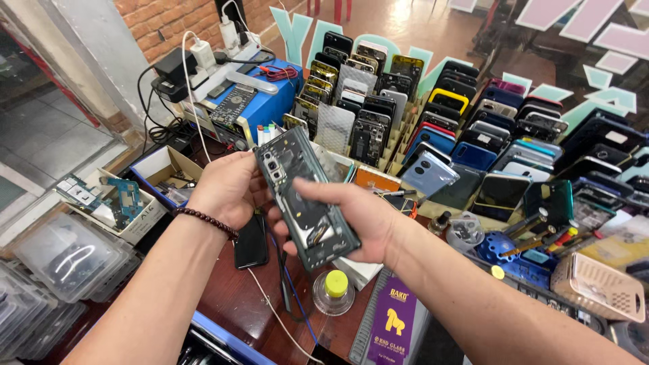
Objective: The person uses a small tool to pry and separate the back cover from a smartphone chassis, then connects a charging cable to test the device. They handle multiple smartphones, opening and closing back covers and inspecting internal components on a cluttered workbench.
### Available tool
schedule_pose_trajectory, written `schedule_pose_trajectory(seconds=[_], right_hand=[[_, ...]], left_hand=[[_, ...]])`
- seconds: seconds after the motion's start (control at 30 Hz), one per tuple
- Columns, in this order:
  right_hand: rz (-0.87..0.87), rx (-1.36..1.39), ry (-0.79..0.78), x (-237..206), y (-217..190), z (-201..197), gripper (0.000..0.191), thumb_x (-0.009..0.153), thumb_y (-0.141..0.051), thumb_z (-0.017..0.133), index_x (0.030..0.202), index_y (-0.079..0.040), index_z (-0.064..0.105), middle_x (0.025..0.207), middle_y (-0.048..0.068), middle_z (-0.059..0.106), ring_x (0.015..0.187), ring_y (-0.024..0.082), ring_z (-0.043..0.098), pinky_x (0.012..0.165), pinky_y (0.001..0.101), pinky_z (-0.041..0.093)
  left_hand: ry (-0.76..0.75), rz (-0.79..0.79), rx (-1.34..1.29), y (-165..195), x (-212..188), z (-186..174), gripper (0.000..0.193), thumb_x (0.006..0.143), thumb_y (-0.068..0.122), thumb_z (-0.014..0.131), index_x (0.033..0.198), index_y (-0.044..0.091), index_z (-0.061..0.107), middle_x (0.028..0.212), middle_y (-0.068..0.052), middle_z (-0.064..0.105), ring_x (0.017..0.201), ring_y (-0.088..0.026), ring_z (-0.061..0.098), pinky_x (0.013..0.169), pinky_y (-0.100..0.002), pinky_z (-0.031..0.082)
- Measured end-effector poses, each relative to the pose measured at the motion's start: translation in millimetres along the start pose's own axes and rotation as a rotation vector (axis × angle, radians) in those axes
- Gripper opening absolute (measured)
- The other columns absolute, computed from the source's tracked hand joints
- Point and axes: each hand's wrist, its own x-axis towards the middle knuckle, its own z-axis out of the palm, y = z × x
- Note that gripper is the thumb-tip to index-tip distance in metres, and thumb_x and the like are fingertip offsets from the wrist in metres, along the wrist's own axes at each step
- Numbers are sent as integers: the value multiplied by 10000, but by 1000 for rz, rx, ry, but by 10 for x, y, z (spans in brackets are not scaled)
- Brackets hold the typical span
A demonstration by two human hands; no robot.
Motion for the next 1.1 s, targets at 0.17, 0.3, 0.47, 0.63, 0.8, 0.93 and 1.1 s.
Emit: schedule_pose_trajectory(seconds=[0.17,0.3,0.47,0.63,0.8,0.93,1.1], right_hand=[[-138,155,-61,-74,-331,-38,505,1054,-342,562,1340,73,573,1114,191,691,963,269,727,855,442,631],[-259,317,-27,-174,-385,-136,497,1026,-379,548,1322,21,554,1140,183,692,947,262,721,831,418,625],[-207,353,-156,-209,-308,-216,544,1032,-447,518,1334,4,562,1145,184,687,929,281,713,819,414,626],[-119,260,-132,-253,-237,-229,549,1084,-455,506,1331,32,567,1123,210,679,932,301,709,812,422,624],[-75,180,-118,-288,-240,-180,547,1050,-439,480,1350,14,545,1142,198,672,942,307,715,755,449,627],[-83,196,-205,-352,-335,-135,586,1058,-434,462,1425,20,500,1189,216,643,973,312,704,774,450,622],[-169,210,-212,-312,-445,-102,547,1060,-428,463,1420,-19,502,1204,197,653,968,301,705,781,452,625]], left_hand=[[278,227,217,-3,-62,29,410,1003,400,658,985,-8,679,795,-56,621,659,-170,583,573,-334,472],[110,-159,266,-184,-282,174,698,975,621,461,1002,-51,652,752,-106,671,579,-227,647,567,-380,553],[-268,-536,57,-201,-245,387,799,931,765,259,995,52,614,777,-62,697,642,-227,679,648,-385,575],[-485,-345,-206,-110,-5,317,583,1060,577,369,1034,79,669,816,-62,700,776,-251,705,740,-383,609],[-558,-299,-359,41,53,127,556,1088,532,373,965,53,628,1002,-134,735,930,-276,731,828,-395,598],[-157,-262,-342,254,-52,3,481,1058,451,398,973,29,613,1034,-152,730,1008,-283,728,859,-438,593],[-177,-211,-76,271,-244,-113,358,1045,341,442,1134,49,630,880,-78,705,915,-255,721,825,-420,599]])
